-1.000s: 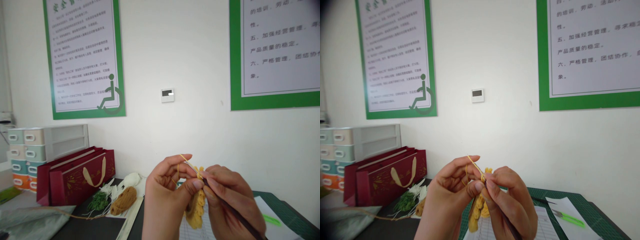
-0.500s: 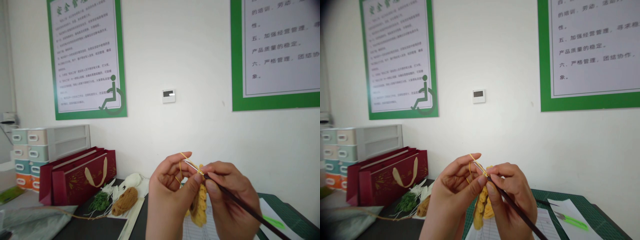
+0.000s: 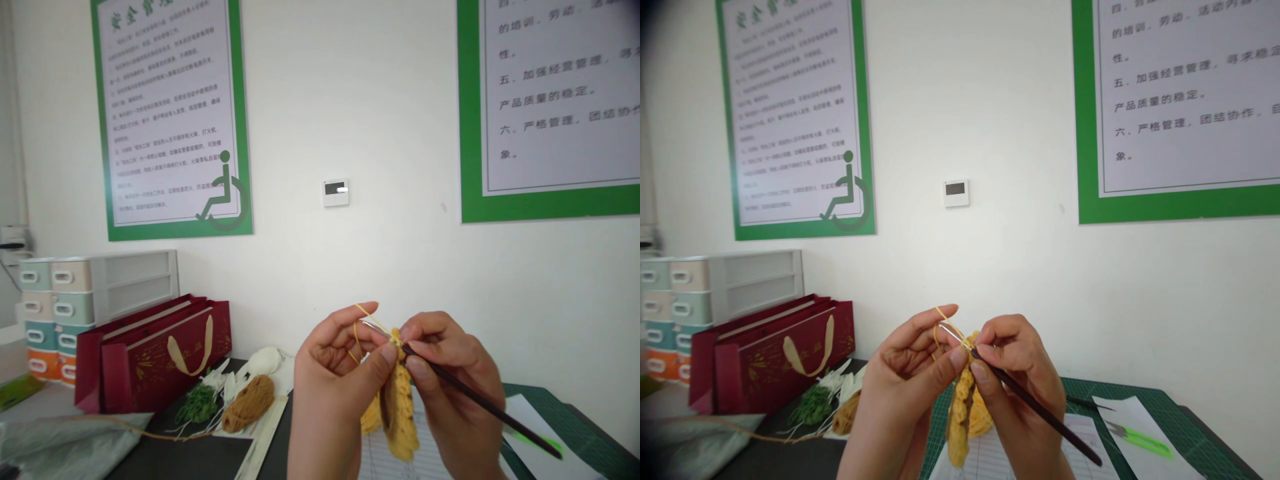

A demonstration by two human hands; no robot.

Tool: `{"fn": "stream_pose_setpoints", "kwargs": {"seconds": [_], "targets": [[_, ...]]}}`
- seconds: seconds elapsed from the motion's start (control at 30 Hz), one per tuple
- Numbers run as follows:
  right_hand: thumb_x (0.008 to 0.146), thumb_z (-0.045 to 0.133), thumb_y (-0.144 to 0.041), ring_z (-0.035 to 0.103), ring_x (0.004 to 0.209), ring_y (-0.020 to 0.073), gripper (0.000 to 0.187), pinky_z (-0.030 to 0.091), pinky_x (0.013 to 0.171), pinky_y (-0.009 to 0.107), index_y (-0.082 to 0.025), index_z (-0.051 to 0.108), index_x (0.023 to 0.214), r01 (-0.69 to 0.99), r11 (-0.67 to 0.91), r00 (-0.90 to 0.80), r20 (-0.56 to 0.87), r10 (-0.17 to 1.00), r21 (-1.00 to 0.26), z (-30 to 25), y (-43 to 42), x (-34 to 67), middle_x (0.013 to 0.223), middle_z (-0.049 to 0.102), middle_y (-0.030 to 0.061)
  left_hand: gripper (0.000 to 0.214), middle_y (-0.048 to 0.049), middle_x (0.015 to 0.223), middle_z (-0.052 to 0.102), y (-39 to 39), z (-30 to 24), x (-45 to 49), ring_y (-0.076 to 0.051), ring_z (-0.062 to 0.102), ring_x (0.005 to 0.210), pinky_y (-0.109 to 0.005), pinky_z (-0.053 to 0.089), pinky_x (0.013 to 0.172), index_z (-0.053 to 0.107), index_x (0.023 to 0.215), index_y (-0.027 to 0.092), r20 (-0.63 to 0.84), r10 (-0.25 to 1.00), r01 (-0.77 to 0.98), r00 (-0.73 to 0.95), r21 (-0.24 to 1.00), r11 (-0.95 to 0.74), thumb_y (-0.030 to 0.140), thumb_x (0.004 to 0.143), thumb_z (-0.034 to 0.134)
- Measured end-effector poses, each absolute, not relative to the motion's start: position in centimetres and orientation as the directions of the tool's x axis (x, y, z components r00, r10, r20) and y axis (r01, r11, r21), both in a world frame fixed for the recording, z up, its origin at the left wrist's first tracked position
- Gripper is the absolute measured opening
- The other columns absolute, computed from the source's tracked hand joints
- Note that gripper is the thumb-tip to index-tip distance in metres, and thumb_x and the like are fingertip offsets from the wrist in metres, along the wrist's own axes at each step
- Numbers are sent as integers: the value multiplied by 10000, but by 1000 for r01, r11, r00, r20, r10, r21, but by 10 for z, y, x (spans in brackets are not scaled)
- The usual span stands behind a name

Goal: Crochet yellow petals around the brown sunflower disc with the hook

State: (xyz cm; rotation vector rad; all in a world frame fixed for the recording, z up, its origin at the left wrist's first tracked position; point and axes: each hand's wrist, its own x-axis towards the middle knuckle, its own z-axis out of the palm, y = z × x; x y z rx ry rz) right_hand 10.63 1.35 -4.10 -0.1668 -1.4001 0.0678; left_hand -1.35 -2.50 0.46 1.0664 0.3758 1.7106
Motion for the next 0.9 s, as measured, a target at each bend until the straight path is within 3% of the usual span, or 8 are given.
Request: {"fn": "stream_pose_setpoints", "kwargs": {"seconds": [0.13, 0.23, 0.33, 0.47, 0.63, 0.73, 0.9], "targets": [[861, 645, 3, 661, 915, 187, 375, 581, 678, 328, -272, 665, 1115, 292, 956, 115, 991, -71, 34, -42, 15, 109, 1044, 653, 40, 428, -2, 686, 741, -23, 5, -14, -84, 651, 615, -163, 532, 615, 827, 1005, 162, 437, 899, -617, -9, 705, -349, 101, 600, 951], [850, 631, 25, 677, 861, 173, 411, 597, 683, 333, -260, 664, 1145, 519, 842, 83, 972, -220, 146, -41, 12, 107, 1009, 666, 38, 374, 0, 688, 736, -23, 5, -12, -79, 644, 602, -153, 515, 588, 821, 994, 161, 439, 899, -604, -11, 714, -356, 84, 642, 919], [846, 622, 35, 684, 781, 160, 394, 605, 658, 315, -239, 649, 1127, 617, 769, 57, 965, -255, 167, -38, 8, 103, 926, 687, 36, 316, 1, 702, 738, -23, 2, -10, -91, 663, 648, -156, 524, 619, 812, 992, 174, 483, 874, -547, -54, 718, -431, 65, 701, 869], [847, 610, 44, 675, 788, 155, 355, 601, 625, 274, -175, 644, 1124, 582, 793, 23, 971, -238, 181, -34, 4, 105, 905, 687, 55, 299, 8, 738, 751, -21, -2, -13, -115, 694, 713, -186, 546, 681, 801, 1002, 204, 589, 798, -395, -125, 709, -585, 61, 742, 834], [846, 630, 21, 680, 792, 176, 304, 605, 662, 329, -171, 696, 1072, 588, 782, 19, 963, -269, 207, -33, 1, 119, 898, 712, 52, 303, 17, 776, 760, -18, -6, -18, -138, 711, 769, -232, 565, 770, 784, 1034, 230, 642, 745, -231, -181, 709, -666, 73, 775, 802], [818, 653, 18, 678, 791, 188, 328, 594, 682, 352, -166, 695, 1086, 504, 850, 40, 980, -197, 150, -36, -1, 121, 887, 729, 55, 272, 17, 761, 753, -21, -4, -18, -153, 708, 777, -257, 563, 808, 789, 991, 228, 655, 727, -141, -206, 715, -684, 69, 770, 793], [924, 610, -96, 661, 713, 159, 182, 555, 597, 297, -225, 668, 1039, 305, 929, 294, 949, 115, -207, -39, -5, 112, 854, 695, 30, 229, 13, 724, 742, -27, 2, -16, -162, 695, 752, -264, 547, 779, 806, 913, 222, 626, 747, -140, -222, 738, -660, 62, 749, 799]]}}
